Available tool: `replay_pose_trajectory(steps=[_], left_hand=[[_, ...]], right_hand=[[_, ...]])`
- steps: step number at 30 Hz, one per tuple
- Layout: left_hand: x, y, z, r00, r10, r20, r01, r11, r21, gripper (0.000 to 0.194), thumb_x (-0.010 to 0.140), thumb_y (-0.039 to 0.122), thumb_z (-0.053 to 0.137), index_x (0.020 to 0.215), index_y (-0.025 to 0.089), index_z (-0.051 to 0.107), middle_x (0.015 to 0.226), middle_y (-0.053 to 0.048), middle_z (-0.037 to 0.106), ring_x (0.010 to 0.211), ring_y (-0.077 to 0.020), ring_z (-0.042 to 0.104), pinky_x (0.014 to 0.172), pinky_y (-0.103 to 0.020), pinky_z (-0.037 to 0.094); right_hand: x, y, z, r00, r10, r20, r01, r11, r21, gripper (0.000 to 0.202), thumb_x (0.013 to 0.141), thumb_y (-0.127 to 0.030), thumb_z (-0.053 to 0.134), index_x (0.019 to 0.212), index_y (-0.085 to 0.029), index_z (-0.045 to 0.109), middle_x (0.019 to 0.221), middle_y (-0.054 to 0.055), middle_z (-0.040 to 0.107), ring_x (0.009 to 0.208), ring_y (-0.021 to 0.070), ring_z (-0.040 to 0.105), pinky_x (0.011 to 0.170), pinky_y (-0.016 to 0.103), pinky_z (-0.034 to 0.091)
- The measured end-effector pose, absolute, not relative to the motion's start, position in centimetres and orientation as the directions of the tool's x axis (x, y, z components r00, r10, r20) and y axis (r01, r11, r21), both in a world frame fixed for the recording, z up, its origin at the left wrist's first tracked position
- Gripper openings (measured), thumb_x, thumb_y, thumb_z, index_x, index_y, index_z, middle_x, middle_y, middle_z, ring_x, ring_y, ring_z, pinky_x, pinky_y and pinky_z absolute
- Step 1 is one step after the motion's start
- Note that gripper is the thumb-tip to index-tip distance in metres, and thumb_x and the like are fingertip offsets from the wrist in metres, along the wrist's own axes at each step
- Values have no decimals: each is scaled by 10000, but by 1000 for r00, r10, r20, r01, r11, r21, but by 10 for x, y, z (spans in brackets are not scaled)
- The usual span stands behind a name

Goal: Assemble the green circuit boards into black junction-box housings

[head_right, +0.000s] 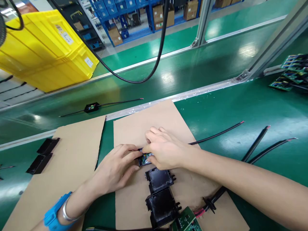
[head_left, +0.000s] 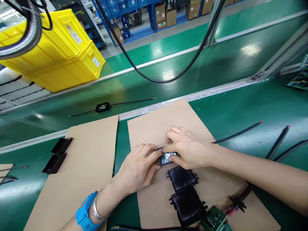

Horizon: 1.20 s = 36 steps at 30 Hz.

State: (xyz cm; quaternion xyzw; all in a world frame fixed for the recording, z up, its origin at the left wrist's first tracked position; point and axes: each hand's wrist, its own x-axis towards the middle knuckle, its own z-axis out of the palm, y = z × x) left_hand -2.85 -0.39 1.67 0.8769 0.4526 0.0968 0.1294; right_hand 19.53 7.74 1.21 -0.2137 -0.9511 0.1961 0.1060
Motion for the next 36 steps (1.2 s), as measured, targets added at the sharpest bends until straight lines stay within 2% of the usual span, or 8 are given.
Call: replay_pose_trajectory(steps=[6, 14, 17, 20, 25, 29, 33, 36], left_hand=[[-29, 7, 6, 658, 745, 108, 725, -666, 175, 189, 956, 177, 533, 1138, 142, 569, 1094, -91, 608, 928, -213, 573, 831, -363, 519], [-31, 11, 5, 647, 744, 167, 695, -666, 273, 205, 949, 154, 535, 1151, 167, 573, 1058, -84, 618, 936, -202, 589, 808, -337, 533], [-24, 7, 19, 621, 781, 65, 721, -602, 344, 270, 895, 198, 581, 1162, 154, 573, 1179, -118, 576, 1057, -251, 554, 911, -408, 506], [-13, 0, 25, 649, 760, 39, 693, -612, 382, 403, 853, 215, 579, 1244, 126, 538, 1278, -137, 547, 1146, -283, 518, 986, -453, 459], [-7, -3, 7, 748, 662, 54, 626, -730, 275, 463, 903, 136, 485, 1366, 125, 469, 1385, -92, 549, 1207, -270, 517, 1003, -427, 450], [-9, -2, -6, 738, 663, 127, 630, -744, 224, 414, 926, 48, 427, 1323, 128, 516, 1332, -83, 604, 1214, -239, 535, 1011, -393, 456], [-5, -3, -3, 719, 676, 160, 638, -734, 235, 338, 968, 77, 406, 1273, 116, 548, 1258, -103, 642, 1129, -223, 584, 975, -382, 493], [-2, -3, 2, 713, 688, 137, 646, -720, 254, 306, 980, 96, 406, 1242, 110, 562, 1207, -99, 656, 1079, -218, 595, 954, -369, 511]], right_hand=[[186, 78, 12, -875, 477, 77, 428, 839, -336, 178, 848, -334, 625, 935, -195, 694, 929, 86, 572, 947, 259, 509, 746, 386, 386], [178, 81, 8, -862, 507, 28, 450, 788, -420, 88, 803, -236, 676, 872, -183, 695, 883, 69, 638, 887, 247, 594, 731, 359, 443], [196, 85, 14, -887, 460, 33, 366, 745, -558, 198, 827, -219, 667, 1021, -198, 697, 990, 59, 670, 962, 216, 610, 851, 332, 460], [224, 87, 21, -836, 541, 97, 376, 691, -617, 347, 869, -190, 597, 1216, -196, 613, 1144, 58, 662, 1084, 193, 586, 939, 306, 435], [248, 86, 19, -779, 622, -76, 541, 607, -583, 130, 880, -205, 564, 985, -177, 636, 931, 49, 688, 882, 193, 624, 783, 305, 467], [243, 83, 12, -783, 616, -90, 546, 609, -575, 185, 905, -149, 481, 974, -183, 649, 900, 52, 688, 846, 189, 621, 777, 308, 452], [230, 78, 14, -791, 606, -84, 536, 621, -572, 209, 916, -127, 417, 900, -171, 621, 841, 59, 658, 804, 183, 592, 743, 299, 434], [220, 81, 21, -806, 555, -203, 552, 583, -596, 219, 932, -170, 404, 769, -185, 550, 713, 19, 600, 655, 150, 521, 619, 271, 390]])
